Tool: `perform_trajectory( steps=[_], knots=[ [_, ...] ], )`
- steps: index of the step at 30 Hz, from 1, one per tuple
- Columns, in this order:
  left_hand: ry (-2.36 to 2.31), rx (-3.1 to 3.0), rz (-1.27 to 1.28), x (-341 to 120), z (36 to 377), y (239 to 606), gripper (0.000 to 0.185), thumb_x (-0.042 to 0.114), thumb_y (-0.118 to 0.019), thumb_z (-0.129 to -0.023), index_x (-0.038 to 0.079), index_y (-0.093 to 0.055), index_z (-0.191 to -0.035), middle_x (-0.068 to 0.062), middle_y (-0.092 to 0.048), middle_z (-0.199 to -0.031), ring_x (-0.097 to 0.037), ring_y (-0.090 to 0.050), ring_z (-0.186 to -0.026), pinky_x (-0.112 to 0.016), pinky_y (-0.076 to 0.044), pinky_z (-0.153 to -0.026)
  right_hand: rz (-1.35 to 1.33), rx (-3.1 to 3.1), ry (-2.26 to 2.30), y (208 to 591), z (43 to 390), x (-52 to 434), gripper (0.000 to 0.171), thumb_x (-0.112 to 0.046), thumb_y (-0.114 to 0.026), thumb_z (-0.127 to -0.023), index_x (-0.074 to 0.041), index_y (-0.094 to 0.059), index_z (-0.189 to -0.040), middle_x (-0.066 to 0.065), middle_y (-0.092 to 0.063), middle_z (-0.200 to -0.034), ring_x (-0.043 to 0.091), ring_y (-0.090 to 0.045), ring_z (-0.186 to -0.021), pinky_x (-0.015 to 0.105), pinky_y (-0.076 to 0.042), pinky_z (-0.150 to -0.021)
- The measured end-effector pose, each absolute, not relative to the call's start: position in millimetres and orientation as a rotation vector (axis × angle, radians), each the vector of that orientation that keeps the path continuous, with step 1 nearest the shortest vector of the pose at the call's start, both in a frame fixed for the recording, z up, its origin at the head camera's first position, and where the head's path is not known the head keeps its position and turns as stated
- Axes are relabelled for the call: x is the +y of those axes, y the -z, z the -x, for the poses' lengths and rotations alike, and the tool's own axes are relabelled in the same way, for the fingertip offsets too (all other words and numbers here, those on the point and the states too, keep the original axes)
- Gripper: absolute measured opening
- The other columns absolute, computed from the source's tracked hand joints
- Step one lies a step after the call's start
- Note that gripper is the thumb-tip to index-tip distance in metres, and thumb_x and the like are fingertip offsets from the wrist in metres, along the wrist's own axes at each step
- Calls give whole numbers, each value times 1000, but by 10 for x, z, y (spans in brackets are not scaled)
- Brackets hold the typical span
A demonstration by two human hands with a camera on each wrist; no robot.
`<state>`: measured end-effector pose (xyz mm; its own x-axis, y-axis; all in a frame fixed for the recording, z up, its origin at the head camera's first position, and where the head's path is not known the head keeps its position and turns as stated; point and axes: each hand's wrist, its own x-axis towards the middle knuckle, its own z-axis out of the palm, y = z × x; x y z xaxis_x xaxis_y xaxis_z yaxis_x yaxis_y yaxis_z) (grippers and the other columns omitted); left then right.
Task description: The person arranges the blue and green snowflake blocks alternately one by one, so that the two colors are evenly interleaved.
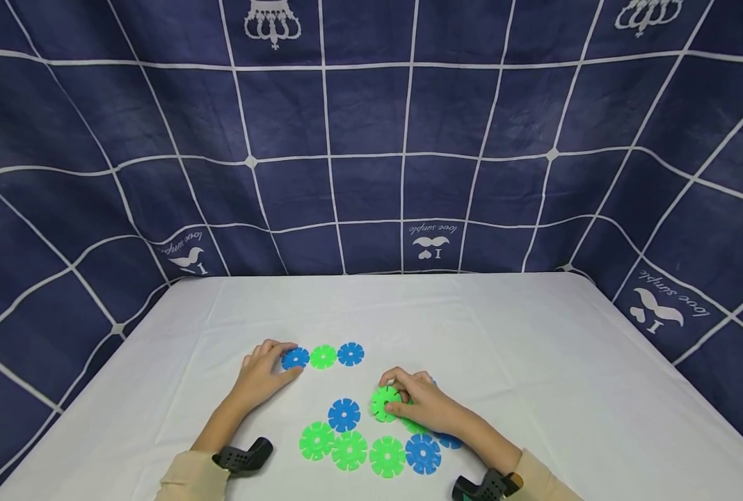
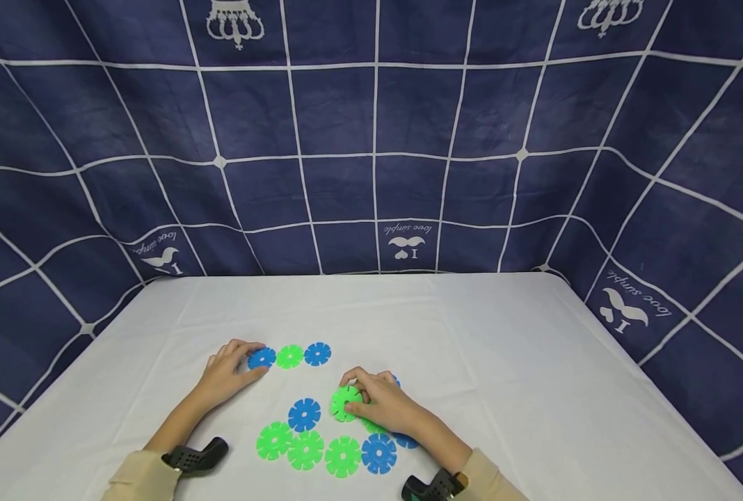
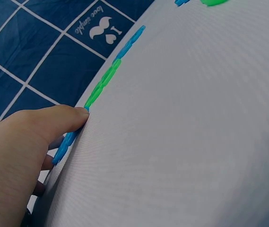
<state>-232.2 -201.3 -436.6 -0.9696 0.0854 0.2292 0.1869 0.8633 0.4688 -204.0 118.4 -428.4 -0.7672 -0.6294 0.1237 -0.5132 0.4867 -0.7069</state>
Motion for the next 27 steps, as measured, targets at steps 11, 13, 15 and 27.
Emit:
perform_trajectory(
  steps=[11, 13, 15, 27],
  knots=[
    [745, -2840, 201, -2009, 2303, 4363, 51, 41, -64, -79, 12, -56, -121, -9, -51, -110, -27, -46, -106, -40, -28, -81, 1038, 2530, 1267, 4309, 2072, 1151, 27, -27, -56, -89, -20, -58, -115, -6, -47, -65, 0, -38, -59, 17, -36, -59],
    [744, -2838, 200, -2010, 2305, 4361, 51, 41, -64, -79, 12, -56, -121, -9, -51, -110, -27, -46, -106, -41, -28, -81, 975, 2525, 1294, 4295, 2071, 1147, 28, -28, -55, -89, -20, -58, -116, -7, -46, -66, 1, -39, -60, 18, -37, -60],
    [752, -2838, 201, -2009, 2312, 4362, 51, 41, -64, -79, 12, -56, -121, -9, -51, -110, -27, -46, -106, -41, -28, -82, 910, 2525, 1316, 4278, 2069, 1145, 29, -29, -54, -90, -22, -57, -118, -8, -45, -68, 2, -40, -62, 19, -37, -61],
    [766, -2835, 211, -2020, 2323, 4368, 51, 42, -64, -79, 13, -57, -120, -7, -52, -109, -26, -46, -105, -39, -28, -80, 823, 2562, 1419, 4192, 2140, 1111, 28, -26, -49, -93, -20, -54, -119, 0, -49, -72, 3, -40, -57, 20, -38, -54]
  ],
)
